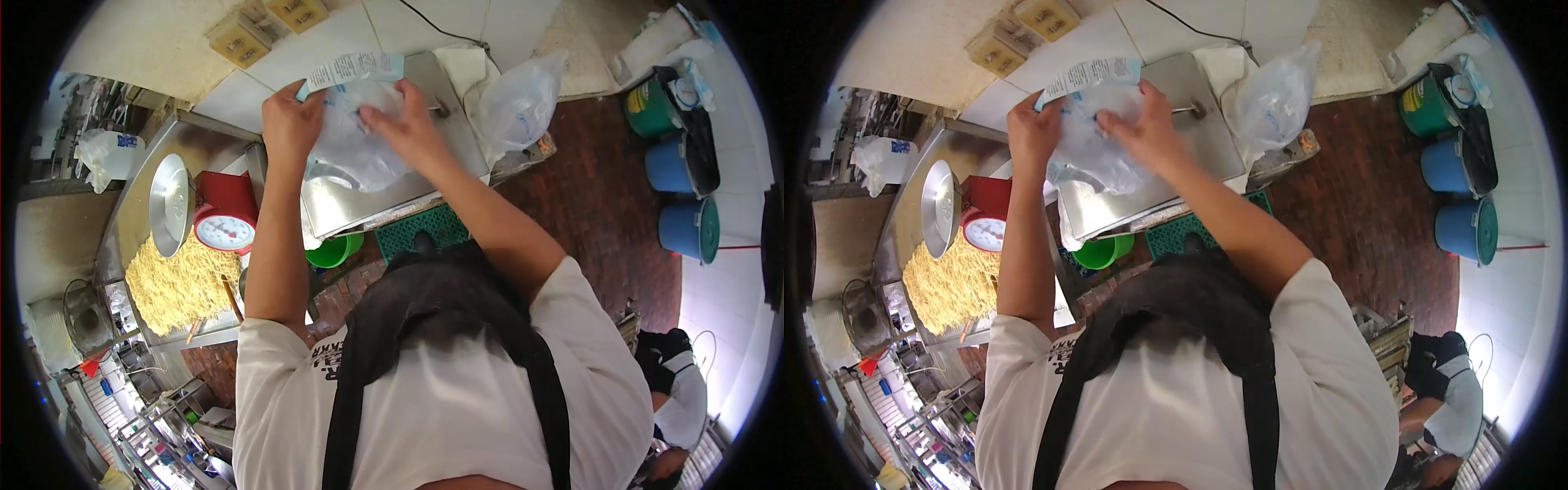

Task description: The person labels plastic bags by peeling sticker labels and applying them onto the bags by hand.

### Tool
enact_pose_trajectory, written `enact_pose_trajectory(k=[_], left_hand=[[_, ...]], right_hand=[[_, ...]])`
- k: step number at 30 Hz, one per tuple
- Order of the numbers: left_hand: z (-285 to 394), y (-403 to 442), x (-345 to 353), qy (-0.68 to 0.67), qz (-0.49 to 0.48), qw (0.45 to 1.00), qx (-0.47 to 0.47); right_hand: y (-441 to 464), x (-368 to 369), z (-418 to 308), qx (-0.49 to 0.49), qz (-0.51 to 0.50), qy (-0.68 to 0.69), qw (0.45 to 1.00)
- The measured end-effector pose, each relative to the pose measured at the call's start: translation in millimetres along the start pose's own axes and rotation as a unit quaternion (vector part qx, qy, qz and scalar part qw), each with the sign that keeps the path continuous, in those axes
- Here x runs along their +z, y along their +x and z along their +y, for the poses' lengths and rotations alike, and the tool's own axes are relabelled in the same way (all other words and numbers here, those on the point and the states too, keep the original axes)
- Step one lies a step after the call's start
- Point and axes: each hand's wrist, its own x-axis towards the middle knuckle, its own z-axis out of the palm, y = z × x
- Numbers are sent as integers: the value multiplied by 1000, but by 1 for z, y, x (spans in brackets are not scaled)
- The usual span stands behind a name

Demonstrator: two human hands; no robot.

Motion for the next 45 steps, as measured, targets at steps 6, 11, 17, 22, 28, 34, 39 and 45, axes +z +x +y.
enact_pose_trajectory(k=[6,11,17,22,28,34,39,45], left_hand=[[1,3,0,-41,-3,999,-22],[-8,3,2,-12,-14,1000,-20],[4,-15,-38,-135,-15,990,-37],[-19,-28,-41,-90,-13,990,-108],[-2,-7,-69,-154,184,967,80],[4,15,-77,-241,141,960,15],[33,24,-77,-350,152,924,-12],[83,-8,-108,-337,-4,901,273]], right_hand=[[15,-4,8,16,19,42,999],[44,27,84,180,-35,141,973],[22,-32,30,38,-1,-50,998],[5,-36,33,47,-25,-28,998],[2,-32,32,-14,-19,-33,999],[1,-35,-2,29,-26,27,999],[19,-38,-32,172,-152,48,972],[23,-52,-60,141,-186,401,886]])
